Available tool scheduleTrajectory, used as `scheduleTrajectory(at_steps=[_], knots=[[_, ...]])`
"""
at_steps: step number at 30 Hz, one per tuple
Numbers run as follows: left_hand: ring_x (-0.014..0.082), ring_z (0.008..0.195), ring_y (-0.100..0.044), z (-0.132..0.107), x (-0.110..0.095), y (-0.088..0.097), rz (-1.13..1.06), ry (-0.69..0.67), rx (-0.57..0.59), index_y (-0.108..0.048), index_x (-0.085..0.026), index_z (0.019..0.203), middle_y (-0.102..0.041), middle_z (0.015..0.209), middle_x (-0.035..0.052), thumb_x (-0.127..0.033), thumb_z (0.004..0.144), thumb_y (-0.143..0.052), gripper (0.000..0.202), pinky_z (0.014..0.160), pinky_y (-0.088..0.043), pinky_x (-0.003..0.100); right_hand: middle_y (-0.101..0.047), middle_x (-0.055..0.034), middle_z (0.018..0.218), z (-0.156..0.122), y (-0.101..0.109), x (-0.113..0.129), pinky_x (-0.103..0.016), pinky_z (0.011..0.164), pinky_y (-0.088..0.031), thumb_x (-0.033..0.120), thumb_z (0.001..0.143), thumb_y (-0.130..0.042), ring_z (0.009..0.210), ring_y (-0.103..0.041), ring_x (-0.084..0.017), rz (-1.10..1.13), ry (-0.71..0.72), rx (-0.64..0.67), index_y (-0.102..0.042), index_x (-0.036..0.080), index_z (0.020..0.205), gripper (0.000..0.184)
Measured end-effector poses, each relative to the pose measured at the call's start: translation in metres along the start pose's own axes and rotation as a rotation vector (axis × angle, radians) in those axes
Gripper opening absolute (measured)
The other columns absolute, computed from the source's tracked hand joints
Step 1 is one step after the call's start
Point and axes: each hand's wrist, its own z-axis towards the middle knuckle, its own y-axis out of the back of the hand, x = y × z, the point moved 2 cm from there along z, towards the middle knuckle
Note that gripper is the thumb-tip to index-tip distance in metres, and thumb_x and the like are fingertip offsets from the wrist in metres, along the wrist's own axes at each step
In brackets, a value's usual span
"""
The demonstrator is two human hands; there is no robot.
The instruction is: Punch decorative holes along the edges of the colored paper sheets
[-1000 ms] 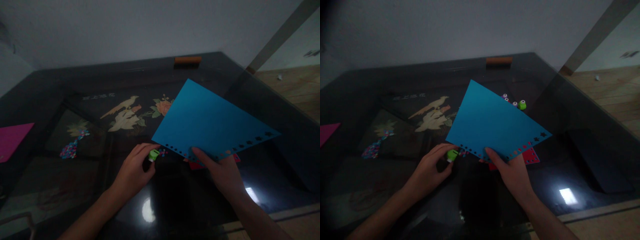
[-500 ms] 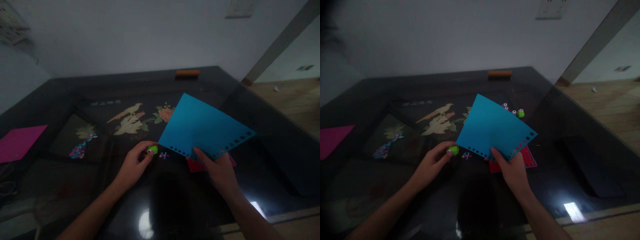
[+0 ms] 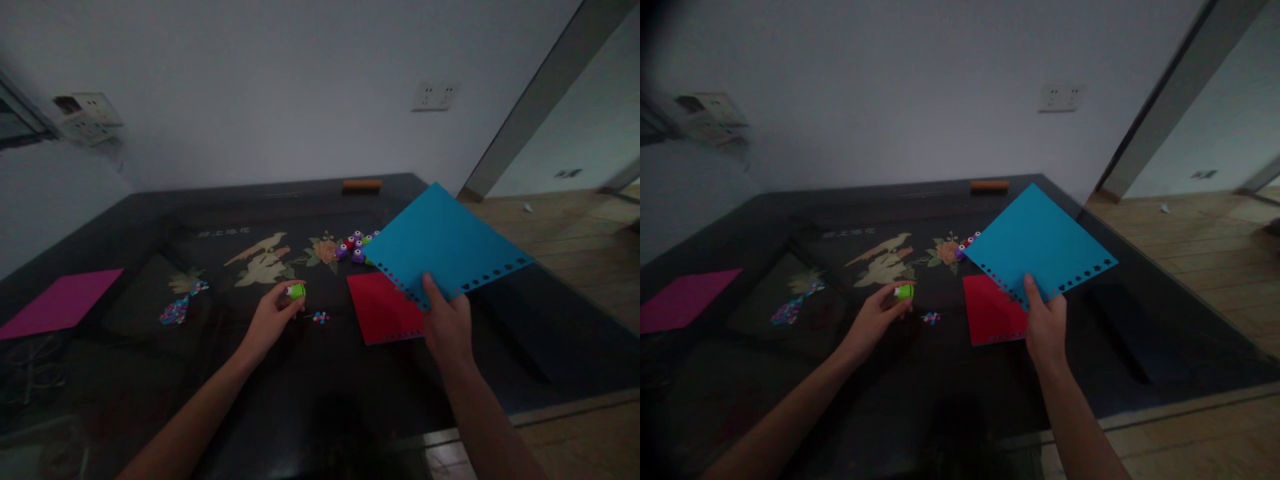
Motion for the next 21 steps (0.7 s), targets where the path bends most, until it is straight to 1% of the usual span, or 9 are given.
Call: scheduleTrajectory(at_steps=[3, 5, 8, 10, 11, 13, 14, 17, 21], knots=[[0.0148, 0.069, -0.060, 0.004, -0.010, -0.005, 0.063, -0.061, 0.044, -0.057, -0.017, 0.111, -0.063, 0.078, 0.0012, -0.033, 0.076, -0.062, 0.039, 0.062, -0.046, 0.025, -0.067, -0.0082, 0.095, 0.014, 0.015, 0.004, -0.039, 0.080, -0.050, 0.039, 0.069, -0.070, 0.085, -0.063, -0.021, 0.030, 0.015, -0.026, -0.064, 0.015, 0.091, 0.032], [0.0155, 0.073, -0.062, 0.016, -0.016, -0.012, 0.138, -0.139, 0.038, -0.057, -0.017, 0.108, -0.064, 0.089, 0.0034, -0.031, 0.075, -0.063, 0.037, 0.064, -0.048, 0.027, -0.067, -0.0073, 0.090, 0.024, 0.026, 0.002, -0.039, 0.076, -0.050, 0.040, 0.067, -0.071, 0.079, -0.063, -0.020, 0.029, 0.041, -0.057, -0.064, 0.015, 0.089, 0.034], [0.0165, 0.076, -0.062, 0.047, -0.019, -0.028, 0.352, -0.286, 0.013, -0.059, -0.017, 0.102, -0.065, 0.094, 0.0053, -0.027, 0.075, -0.062, 0.029, 0.070, -0.049, 0.030, -0.065, -0.0050, 0.081, 0.034, 0.041, -0.004, -0.037, 0.068, -0.051, 0.041, 0.063, -0.074, 0.067, -0.061, -0.018, 0.025, 0.025, -0.089, -0.063, 0.015, 0.085, 0.035], [0.0176, 0.078, -0.062, 0.074, -0.016, -0.043, 0.475, -0.349, 0.010, -0.060, -0.017, 0.103, -0.066, 0.094, 0.0058, -0.024, 0.075, -0.062, 0.029, 0.073, -0.050, 0.032, -0.065, -0.0043, 0.076, 0.036, 0.047, -0.007, -0.035, 0.063, -0.050, 0.042, 0.063, -0.074, 0.061, -0.059, -0.016, 0.002, -0.006, -0.084, -0.062, 0.015, 0.081, 0.035], [0.0186, 0.081, -0.062, 0.086, -0.014, -0.050, 0.531, -0.388, 0.005, -0.061, -0.017, 0.103, -0.066, 0.096, 0.0063, -0.020, 0.075, -0.062, 0.028, 0.076, -0.049, 0.033, -0.064, -0.0041, 0.074, 0.036, 0.049, -0.008, -0.034, 0.061, -0.050, 0.043, 0.063, -0.074, 0.060, -0.058, -0.016, -0.011, -0.020, -0.077, -0.062, 0.014, 0.080, 0.035], [0.0216, 0.101, -0.058, 0.106, -0.010, -0.063, 0.629, -0.512, 0.009, -0.062, -0.018, 0.103, -0.063, 0.109, 0.0081, -0.014, 0.074, -0.062, 0.030, 0.088, -0.046, 0.035, -0.064, -0.0039, 0.072, 0.035, 0.052, -0.007, -0.033, 0.060, -0.049, 0.044, 0.064, -0.073, 0.059, -0.057, -0.016, -0.034, -0.031, -0.069, -0.062, 0.014, 0.079, 0.035], [0.0223, 0.105, -0.057, 0.113, -0.007, -0.068, 0.663, -0.541, 0.007, -0.062, -0.018, 0.104, -0.062, 0.112, 0.0085, -0.013, 0.073, -0.062, 0.031, 0.091, -0.044, 0.036, -0.064, -0.0040, 0.072, 0.034, 0.053, -0.006, -0.032, 0.061, -0.049, 0.045, 0.064, -0.073, 0.060, -0.057, -0.016, -0.040, -0.032, -0.072, -0.062, 0.014, 0.078, 0.035], [0.0220, 0.103, -0.058, 0.126, 0.001, -0.072, 0.718, -0.531, -0.002, -0.063, -0.019, 0.103, -0.064, 0.108, 0.0075, -0.013, 0.073, -0.062, 0.031, 0.090, -0.045, 0.035, -0.065, -0.0042, 0.074, 0.033, 0.053, -0.004, -0.031, 0.059, -0.050, 0.045, 0.064, -0.073, 0.061, -0.058, -0.016, -0.036, -0.070, -0.040, -0.063, 0.015, 0.078, 0.034], [0.0214, 0.094, -0.060, 0.135, 0.007, -0.062, 0.761, -0.448, -0.078, -0.064, -0.018, 0.102, -0.066, 0.101, 0.0079, -0.016, 0.073, -0.064, 0.028, 0.084, -0.046, 0.033, -0.065, -0.0040, 0.076, 0.033, 0.053, -0.003, -0.030, 0.055, -0.049, 0.045, 0.065, -0.072, 0.063, -0.058, -0.016, -0.001, -0.078, -0.005, -0.063, 0.016, 0.083, 0.035]])
